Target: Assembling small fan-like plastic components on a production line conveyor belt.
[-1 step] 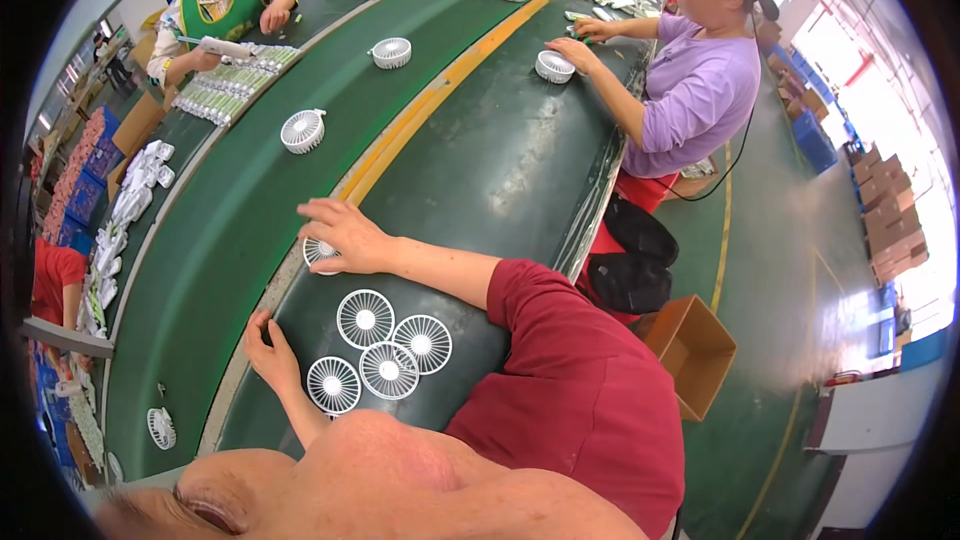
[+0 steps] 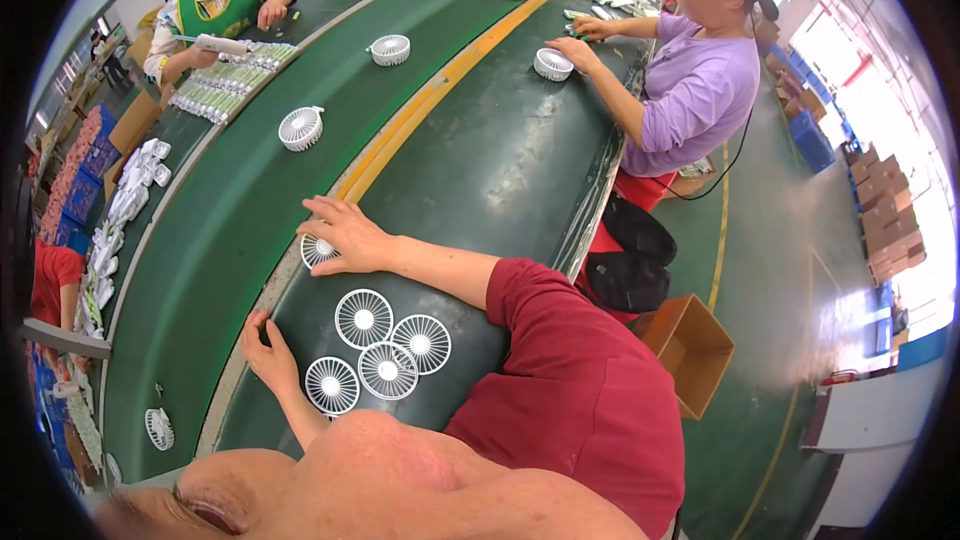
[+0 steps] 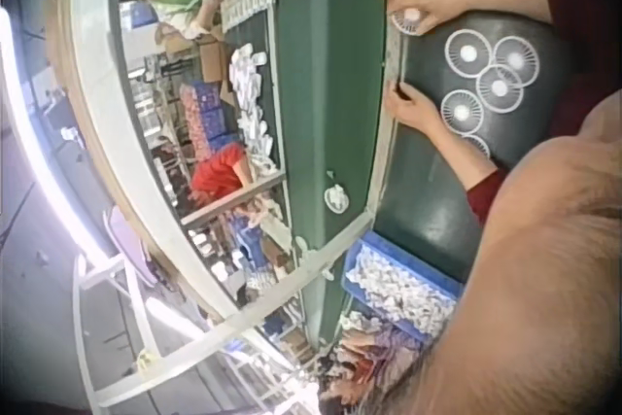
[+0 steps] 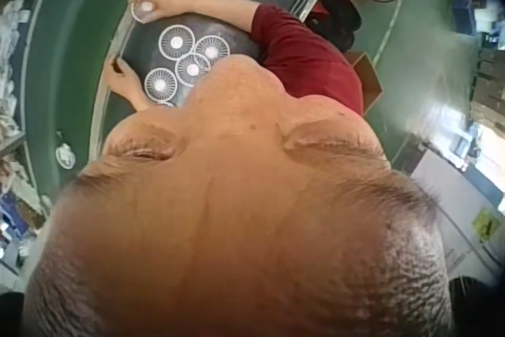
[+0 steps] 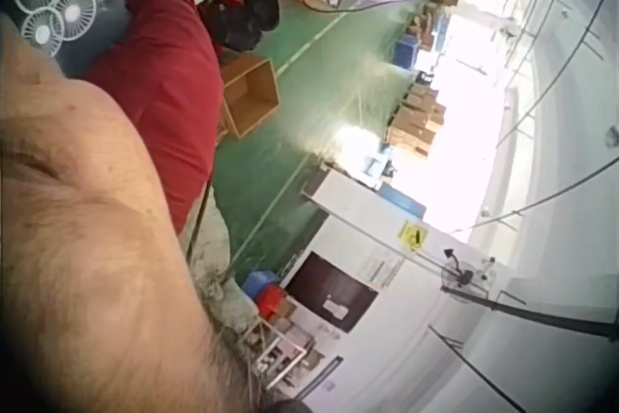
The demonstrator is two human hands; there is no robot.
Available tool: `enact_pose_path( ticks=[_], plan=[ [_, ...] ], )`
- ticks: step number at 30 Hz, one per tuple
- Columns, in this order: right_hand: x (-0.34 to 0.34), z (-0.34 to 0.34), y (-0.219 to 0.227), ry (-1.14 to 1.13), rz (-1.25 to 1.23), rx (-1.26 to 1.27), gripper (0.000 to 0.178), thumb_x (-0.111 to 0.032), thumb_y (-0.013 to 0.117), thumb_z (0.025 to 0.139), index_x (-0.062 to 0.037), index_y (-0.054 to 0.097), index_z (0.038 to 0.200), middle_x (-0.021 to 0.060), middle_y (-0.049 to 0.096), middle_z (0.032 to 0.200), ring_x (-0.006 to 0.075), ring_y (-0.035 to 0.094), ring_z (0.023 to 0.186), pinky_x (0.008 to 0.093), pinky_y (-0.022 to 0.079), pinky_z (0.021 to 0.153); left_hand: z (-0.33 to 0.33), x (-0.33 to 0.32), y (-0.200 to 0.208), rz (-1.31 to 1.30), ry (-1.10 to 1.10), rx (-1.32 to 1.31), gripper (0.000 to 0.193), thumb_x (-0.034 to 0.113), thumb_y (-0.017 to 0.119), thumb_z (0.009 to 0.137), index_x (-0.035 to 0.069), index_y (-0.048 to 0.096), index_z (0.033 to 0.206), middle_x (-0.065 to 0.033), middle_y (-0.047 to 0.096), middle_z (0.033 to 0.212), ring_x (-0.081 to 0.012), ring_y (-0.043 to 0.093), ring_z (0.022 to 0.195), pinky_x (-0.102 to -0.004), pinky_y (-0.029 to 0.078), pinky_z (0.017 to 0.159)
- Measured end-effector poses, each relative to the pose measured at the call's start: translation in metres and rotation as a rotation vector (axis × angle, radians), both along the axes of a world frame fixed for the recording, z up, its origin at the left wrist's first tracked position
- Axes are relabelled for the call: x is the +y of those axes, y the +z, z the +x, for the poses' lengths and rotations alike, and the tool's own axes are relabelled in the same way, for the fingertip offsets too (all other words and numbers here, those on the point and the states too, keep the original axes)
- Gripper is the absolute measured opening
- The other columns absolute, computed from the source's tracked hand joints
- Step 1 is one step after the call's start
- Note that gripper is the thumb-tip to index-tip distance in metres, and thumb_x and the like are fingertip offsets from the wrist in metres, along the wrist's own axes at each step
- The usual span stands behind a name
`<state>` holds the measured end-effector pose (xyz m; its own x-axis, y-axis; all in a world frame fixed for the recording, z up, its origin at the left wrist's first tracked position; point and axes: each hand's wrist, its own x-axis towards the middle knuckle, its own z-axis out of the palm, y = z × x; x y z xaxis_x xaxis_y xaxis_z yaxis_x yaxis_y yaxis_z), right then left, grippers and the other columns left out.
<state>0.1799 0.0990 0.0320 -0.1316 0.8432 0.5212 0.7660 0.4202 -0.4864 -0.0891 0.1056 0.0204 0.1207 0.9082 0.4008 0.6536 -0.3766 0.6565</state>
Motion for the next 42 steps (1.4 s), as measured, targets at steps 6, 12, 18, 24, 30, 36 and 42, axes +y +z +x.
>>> enact_pose_path(
  ticks=[6, 12, 18, 24, 30, 36, 42],
  plan=[
    [0.001, 0.000, -0.010, 0.016, -0.068, -0.135, 0.080, -0.050, 0.079, 0.070, -0.0100, 0.051, 0.132, 0.0214, 0.039, 0.146, 0.0386, 0.031, 0.139, 0.0544, 0.022, 0.115, 0.004, -0.002, 0.005, -0.020, -0.010, 0.041, 0.021, 0.010, 0.059, 0.091, 0.003, 0.065, 0.109, -0.0158, 0.060, 0.128, -0.0330, 0.051, 0.122, -0.0436, 0.037, 0.105],
    [0.001, -0.003, -0.010, 0.034, -0.104, -0.148, 0.083, -0.050, 0.079, 0.068, -0.0099, 0.047, 0.134, 0.0176, 0.043, 0.143, 0.0352, 0.033, 0.138, 0.0563, 0.018, 0.116, 0.003, -0.004, 0.006, -0.030, -0.014, 0.051, 0.021, 0.010, 0.059, 0.091, 0.003, 0.065, 0.110, -0.0156, 0.059, 0.130, -0.0326, 0.050, 0.123, -0.0435, 0.036, 0.105],
    [0.000, -0.003, -0.009, 0.033, -0.070, -0.142, 0.084, -0.048, 0.080, 0.068, -0.0165, 0.046, 0.138, 0.0152, 0.044, 0.141, 0.0341, 0.035, 0.136, 0.0564, 0.020, 0.115, 0.004, -0.006, 0.009, -0.034, -0.013, 0.061, 0.021, 0.010, 0.059, 0.091, 0.003, 0.065, 0.110, -0.0160, 0.059, 0.130, -0.0322, 0.050, 0.124, -0.0435, 0.036, 0.106],
    [0.001, -0.001, -0.009, 0.039, -0.063, -0.127, 0.082, -0.047, 0.080, 0.068, -0.0158, 0.047, 0.137, 0.0151, 0.044, 0.141, 0.0344, 0.035, 0.136, 0.0564, 0.020, 0.115, 0.006, -0.004, 0.009, -0.045, -0.011, 0.052, 0.022, 0.010, 0.058, 0.091, 0.003, 0.065, 0.111, -0.0161, 0.060, 0.129, -0.0324, 0.050, 0.124, -0.0434, 0.037, 0.105],
    [0.001, -0.004, -0.007, 0.036, -0.103, -0.123, 0.081, -0.046, 0.080, 0.069, -0.0164, 0.047, 0.137, 0.0140, 0.043, 0.142, 0.0335, 0.033, 0.138, 0.0564, 0.019, 0.116, 0.003, -0.004, 0.008, -0.039, -0.005, 0.040, 0.021, 0.009, 0.059, 0.090, 0.002, 0.066, 0.109, -0.0167, 0.060, 0.127, -0.0327, 0.051, 0.122, -0.0436, 0.038, 0.104],
    [-0.003, -0.002, -0.003, 0.029, -0.123, -0.120, 0.081, -0.041, 0.081, 0.071, -0.0159, 0.046, 0.139, 0.0143, 0.043, 0.142, 0.0330, 0.035, 0.137, 0.0542, 0.020, 0.116, 0.005, -0.005, 0.003, 0.025, -0.001, 0.028, 0.020, 0.007, 0.061, 0.087, 0.004, 0.067, 0.106, -0.0171, 0.063, 0.121, -0.0343, 0.053, 0.118, -0.0442, 0.039, 0.102],
    [-0.002, -0.005, -0.006, 0.035, -0.094, -0.110, 0.078, -0.042, 0.081, 0.071, -0.0132, 0.048, 0.136, 0.0156, 0.044, 0.140, 0.0334, 0.037, 0.135, 0.0534, 0.022, 0.115, 0.001, -0.007, 0.003, 0.051, 0.015, 0.020, 0.021, 0.006, 0.062, 0.086, 0.004, 0.067, 0.106, -0.0170, 0.063, 0.120, -0.0345, 0.053, 0.118, -0.0445, 0.039, 0.103]
  ],
)
